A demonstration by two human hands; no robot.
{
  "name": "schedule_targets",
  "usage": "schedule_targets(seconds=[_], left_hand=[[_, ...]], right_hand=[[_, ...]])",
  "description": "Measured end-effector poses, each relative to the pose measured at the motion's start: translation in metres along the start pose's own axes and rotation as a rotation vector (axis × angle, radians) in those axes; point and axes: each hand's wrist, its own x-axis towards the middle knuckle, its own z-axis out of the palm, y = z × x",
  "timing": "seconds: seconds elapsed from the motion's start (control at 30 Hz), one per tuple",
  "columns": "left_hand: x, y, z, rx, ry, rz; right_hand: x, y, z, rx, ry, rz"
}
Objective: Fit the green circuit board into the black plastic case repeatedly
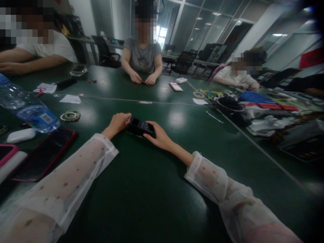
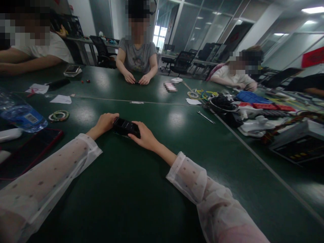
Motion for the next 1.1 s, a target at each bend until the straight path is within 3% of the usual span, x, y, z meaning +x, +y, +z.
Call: schedule_targets(seconds=[0.23, 1.1], left_hand=[[-0.0023, 0.0058, -0.0091, -0.017, -0.035, -0.007], [-0.0013, 0.0025, -0.0052, -0.028, -0.015, 0.024]], right_hand=[[0.0023, -0.0071, -0.0017, -0.117, -0.159, -0.055], [0.0003, -0.0065, 0.0005, -0.143, -0.153, -0.051]])
